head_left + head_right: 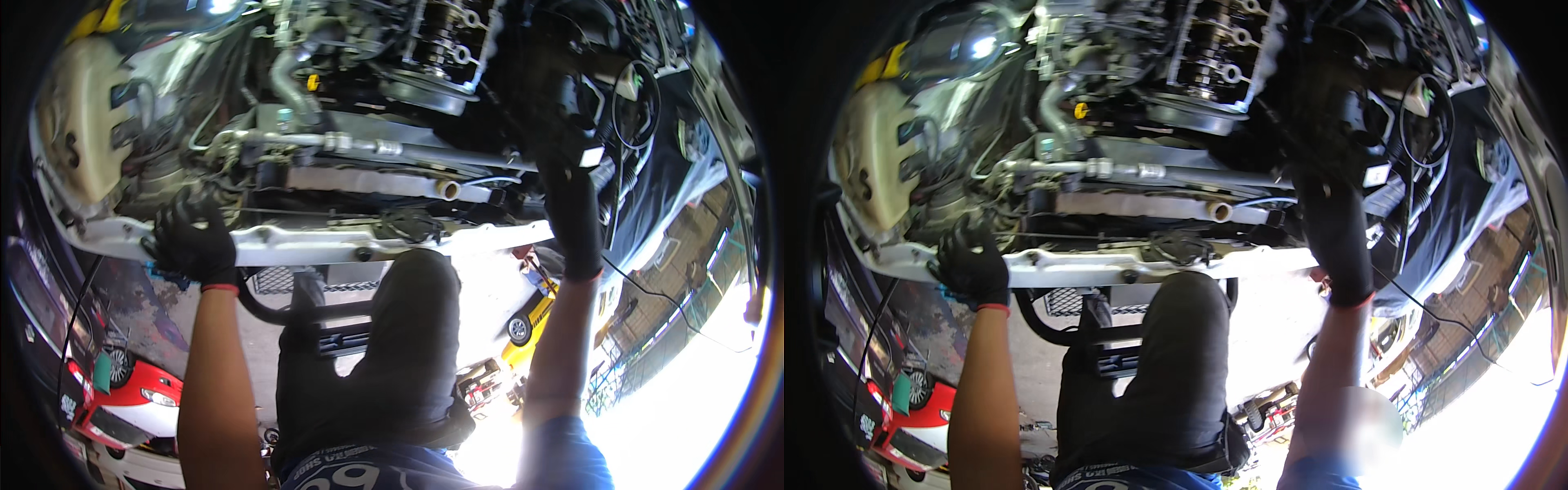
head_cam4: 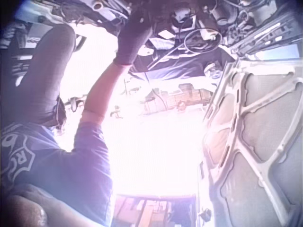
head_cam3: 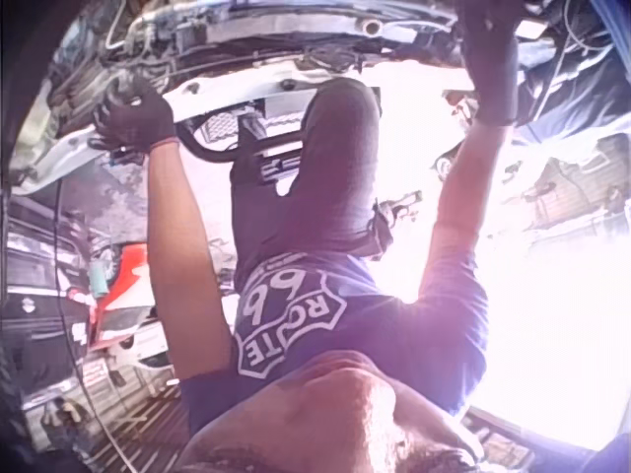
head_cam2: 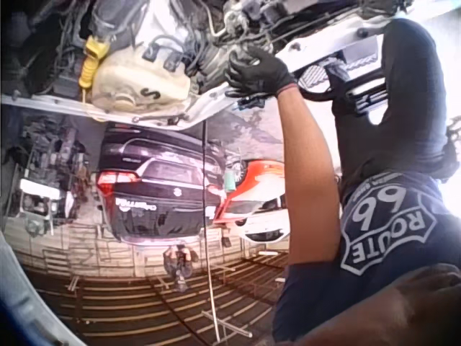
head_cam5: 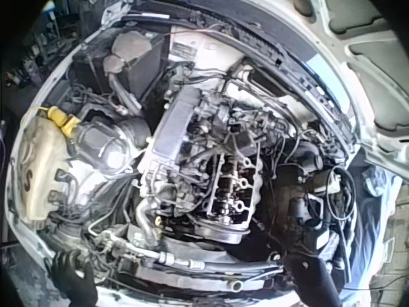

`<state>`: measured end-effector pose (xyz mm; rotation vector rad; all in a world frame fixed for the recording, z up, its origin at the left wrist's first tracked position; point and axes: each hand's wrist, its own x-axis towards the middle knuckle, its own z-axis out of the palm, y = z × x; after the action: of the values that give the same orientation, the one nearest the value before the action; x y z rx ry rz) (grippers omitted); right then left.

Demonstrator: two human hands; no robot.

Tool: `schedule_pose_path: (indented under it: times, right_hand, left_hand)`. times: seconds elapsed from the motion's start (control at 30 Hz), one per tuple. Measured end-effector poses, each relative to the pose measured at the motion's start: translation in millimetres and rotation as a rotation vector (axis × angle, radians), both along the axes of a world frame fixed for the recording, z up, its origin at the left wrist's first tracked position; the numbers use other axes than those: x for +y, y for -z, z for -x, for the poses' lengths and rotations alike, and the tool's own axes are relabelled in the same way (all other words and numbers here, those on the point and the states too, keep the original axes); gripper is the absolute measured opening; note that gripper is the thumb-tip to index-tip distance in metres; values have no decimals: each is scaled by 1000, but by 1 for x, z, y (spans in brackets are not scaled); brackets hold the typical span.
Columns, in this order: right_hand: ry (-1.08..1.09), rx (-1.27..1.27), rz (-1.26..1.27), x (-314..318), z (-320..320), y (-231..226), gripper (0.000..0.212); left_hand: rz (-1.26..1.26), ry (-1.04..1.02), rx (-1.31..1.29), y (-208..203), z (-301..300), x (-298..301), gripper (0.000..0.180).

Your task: The person works under the hood of a white car, using a wrench to tighten bolts on engine components. They reach into the engine bay, adjust parts, and occasionally retrieve tools from a nearby toolbox.

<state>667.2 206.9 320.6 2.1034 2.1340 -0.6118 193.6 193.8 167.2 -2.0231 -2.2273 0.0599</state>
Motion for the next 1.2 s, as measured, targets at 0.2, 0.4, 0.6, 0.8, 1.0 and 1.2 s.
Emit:
schedule_pose_path:
  times: [0.2, 0.4, 0.6, 0.8, 1.0, 1.2]
  right_hand:
    - [779, 369, -82, -115, -36, 29, 22]
    - [1065, 557, -236, -159, -28, 52, 23]
    - [1064, 504, -208, -177, -36, 99, 21]
    - [1155, 565, -221, -178, -29, 107, 21]
    - [1195, 548, -247, -178, -26, 113, 19]
    - [979, 279, -258, -164, -14, 138, 14]
  left_hand:
    - [96, -5, -229, 24, 22, -2, 27]
    - [121, -5, -200, 28, 36, -5, 28]
    - [218, -37, -148, 27, 37, -4, 34]
    - [168, 11, -108, 32, 50, -10, 31]
    - [165, -79, -373, 35, 45, -8, 32]
    - [135, 16, -159, 37, 51, -9, 31]
